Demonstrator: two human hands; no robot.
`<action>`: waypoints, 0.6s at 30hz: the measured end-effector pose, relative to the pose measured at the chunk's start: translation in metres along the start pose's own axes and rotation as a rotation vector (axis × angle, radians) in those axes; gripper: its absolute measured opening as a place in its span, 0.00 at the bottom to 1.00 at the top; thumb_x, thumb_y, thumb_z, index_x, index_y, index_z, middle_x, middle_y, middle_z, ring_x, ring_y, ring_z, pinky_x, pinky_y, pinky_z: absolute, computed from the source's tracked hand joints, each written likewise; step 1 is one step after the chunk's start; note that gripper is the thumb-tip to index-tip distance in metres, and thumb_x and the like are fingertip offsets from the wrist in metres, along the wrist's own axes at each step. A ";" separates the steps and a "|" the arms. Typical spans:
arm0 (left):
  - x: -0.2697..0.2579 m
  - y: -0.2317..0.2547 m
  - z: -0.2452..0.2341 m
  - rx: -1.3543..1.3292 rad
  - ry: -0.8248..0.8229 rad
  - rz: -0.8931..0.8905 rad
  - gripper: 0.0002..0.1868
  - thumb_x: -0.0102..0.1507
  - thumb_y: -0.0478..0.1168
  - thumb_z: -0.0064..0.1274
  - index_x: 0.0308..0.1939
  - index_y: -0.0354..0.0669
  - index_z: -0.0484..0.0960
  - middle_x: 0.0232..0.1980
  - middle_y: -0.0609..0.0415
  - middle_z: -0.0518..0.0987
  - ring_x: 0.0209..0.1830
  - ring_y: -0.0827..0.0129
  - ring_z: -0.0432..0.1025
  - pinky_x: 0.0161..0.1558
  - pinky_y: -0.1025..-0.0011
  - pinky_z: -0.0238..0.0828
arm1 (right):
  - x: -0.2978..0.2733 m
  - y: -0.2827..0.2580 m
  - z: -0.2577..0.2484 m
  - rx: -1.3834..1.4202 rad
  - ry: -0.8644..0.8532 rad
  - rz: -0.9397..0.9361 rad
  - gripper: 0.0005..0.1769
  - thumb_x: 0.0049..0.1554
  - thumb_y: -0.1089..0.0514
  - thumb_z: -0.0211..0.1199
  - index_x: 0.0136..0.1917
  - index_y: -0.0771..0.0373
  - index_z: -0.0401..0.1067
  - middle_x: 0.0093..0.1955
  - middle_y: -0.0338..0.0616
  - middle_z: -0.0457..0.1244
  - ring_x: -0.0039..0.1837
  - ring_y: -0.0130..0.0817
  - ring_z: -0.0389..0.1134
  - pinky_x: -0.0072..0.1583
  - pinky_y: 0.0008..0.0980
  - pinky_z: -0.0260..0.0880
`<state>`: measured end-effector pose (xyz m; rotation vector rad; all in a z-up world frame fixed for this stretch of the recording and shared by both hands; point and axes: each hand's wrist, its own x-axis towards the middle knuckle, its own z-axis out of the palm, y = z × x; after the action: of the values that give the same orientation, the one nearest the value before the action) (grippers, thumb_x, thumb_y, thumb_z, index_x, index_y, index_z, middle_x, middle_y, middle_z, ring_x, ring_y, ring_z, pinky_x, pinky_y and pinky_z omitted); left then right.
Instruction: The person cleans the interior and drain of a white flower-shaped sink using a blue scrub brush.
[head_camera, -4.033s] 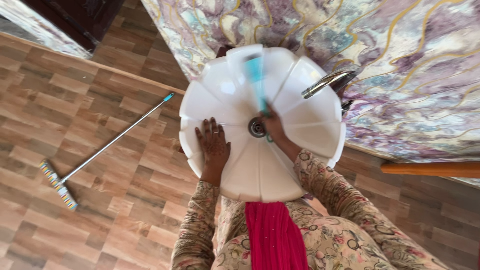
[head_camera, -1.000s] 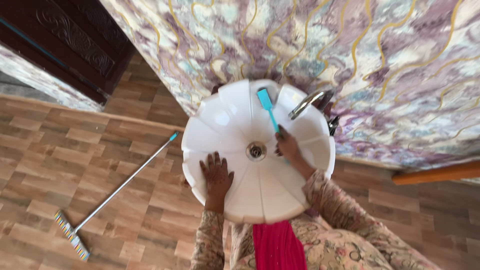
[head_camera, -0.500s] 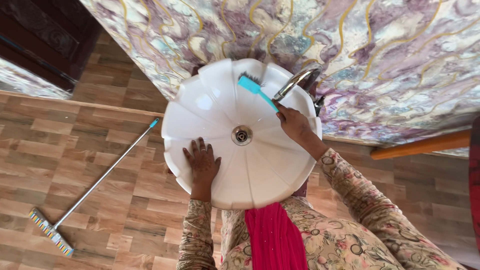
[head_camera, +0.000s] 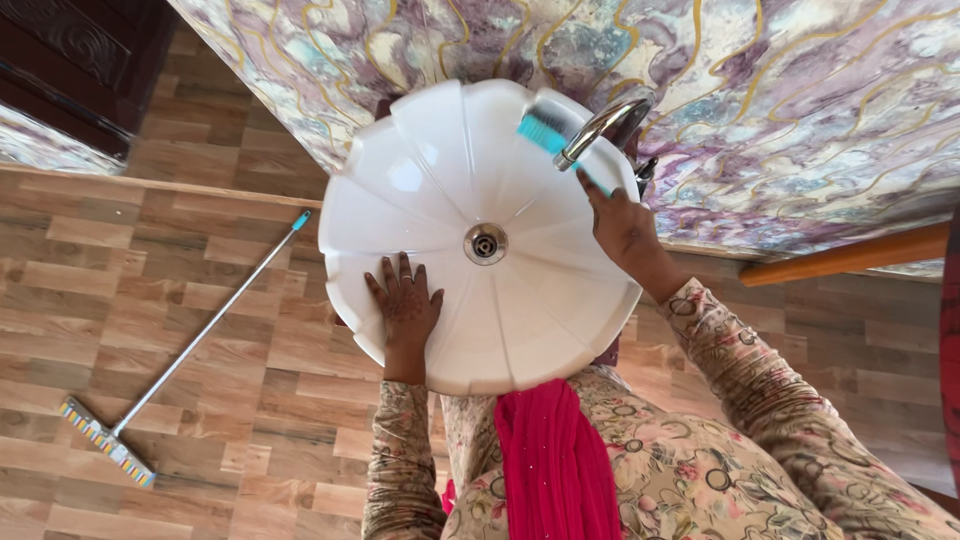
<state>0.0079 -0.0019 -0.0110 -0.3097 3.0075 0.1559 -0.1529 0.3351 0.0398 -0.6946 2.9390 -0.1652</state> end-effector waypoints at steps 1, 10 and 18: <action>0.001 0.000 0.000 -0.006 -0.019 -0.007 0.35 0.65 0.58 0.47 0.71 0.44 0.70 0.81 0.44 0.53 0.82 0.43 0.38 0.75 0.35 0.16 | 0.002 0.006 0.001 -0.003 0.041 0.026 0.31 0.66 0.55 0.47 0.82 0.45 0.54 0.38 0.59 0.68 0.34 0.53 0.69 0.37 0.53 0.67; 0.001 -0.001 0.006 -0.024 0.030 0.003 0.34 0.64 0.58 0.48 0.70 0.45 0.71 0.81 0.45 0.54 0.83 0.41 0.37 0.74 0.33 0.16 | -0.036 -0.005 -0.006 -0.104 -0.185 -0.335 0.32 0.67 0.68 0.44 0.83 0.59 0.55 0.36 0.63 0.66 0.34 0.56 0.68 0.35 0.53 0.67; 0.008 -0.001 0.014 0.077 -0.057 -0.004 0.35 0.64 0.60 0.48 0.71 0.48 0.67 0.81 0.46 0.51 0.82 0.40 0.37 0.74 0.32 0.21 | -0.058 0.012 -0.025 -0.189 -0.301 -0.304 0.36 0.61 0.60 0.46 0.83 0.55 0.51 0.32 0.52 0.68 0.32 0.45 0.71 0.35 0.47 0.69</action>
<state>0.0020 -0.0028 -0.0262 -0.2985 2.9477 0.0477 -0.1096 0.3739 0.0684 -1.0867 2.5696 0.1795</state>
